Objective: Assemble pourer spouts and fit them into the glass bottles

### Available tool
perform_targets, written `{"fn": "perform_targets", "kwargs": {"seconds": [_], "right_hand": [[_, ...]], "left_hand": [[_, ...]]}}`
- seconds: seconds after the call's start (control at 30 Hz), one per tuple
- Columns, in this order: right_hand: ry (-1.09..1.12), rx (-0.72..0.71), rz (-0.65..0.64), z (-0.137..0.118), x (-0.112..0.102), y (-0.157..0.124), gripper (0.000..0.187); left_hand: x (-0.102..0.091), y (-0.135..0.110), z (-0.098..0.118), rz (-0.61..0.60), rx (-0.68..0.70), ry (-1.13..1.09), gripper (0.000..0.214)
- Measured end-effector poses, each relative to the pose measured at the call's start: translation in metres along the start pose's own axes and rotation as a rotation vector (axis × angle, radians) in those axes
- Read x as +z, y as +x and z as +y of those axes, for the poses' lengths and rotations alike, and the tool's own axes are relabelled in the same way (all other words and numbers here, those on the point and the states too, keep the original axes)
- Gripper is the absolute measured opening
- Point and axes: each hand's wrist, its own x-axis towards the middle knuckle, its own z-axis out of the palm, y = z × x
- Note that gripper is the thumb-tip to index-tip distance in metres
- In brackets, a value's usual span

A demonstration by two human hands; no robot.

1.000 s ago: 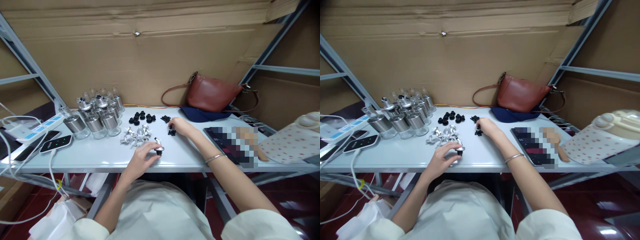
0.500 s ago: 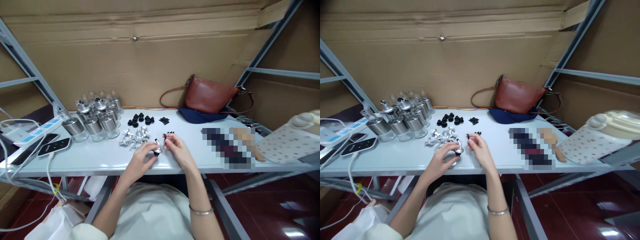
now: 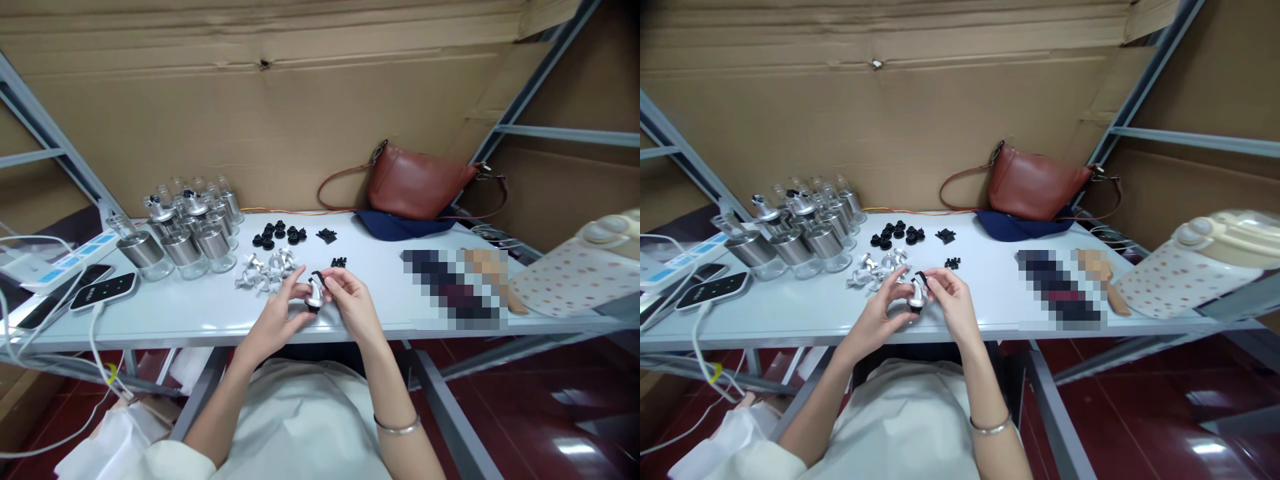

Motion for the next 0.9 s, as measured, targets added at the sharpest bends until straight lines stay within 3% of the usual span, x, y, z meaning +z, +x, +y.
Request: {"fn": "perform_targets", "kwargs": {"seconds": [0.37,0.67,0.9], "right_hand": [[-0.130,-0.011,-0.013,-0.0022,-0.0006,-0.0016,0.023],[-0.013,-0.030,0.064,0.0006,0.0000,-0.0016,0.021],[-0.070,-0.036,0.077,-0.0002,0.0016,-0.0011,0.022]], "left_hand": [[-0.0011,0.0000,0.0022,-0.027,0.008,0.084,0.081],[-0.0014,-0.0001,0.0048,-0.066,0.031,0.149,0.078],[-0.0012,0.0004,0.0062,-0.079,0.052,0.211,0.074]]}}
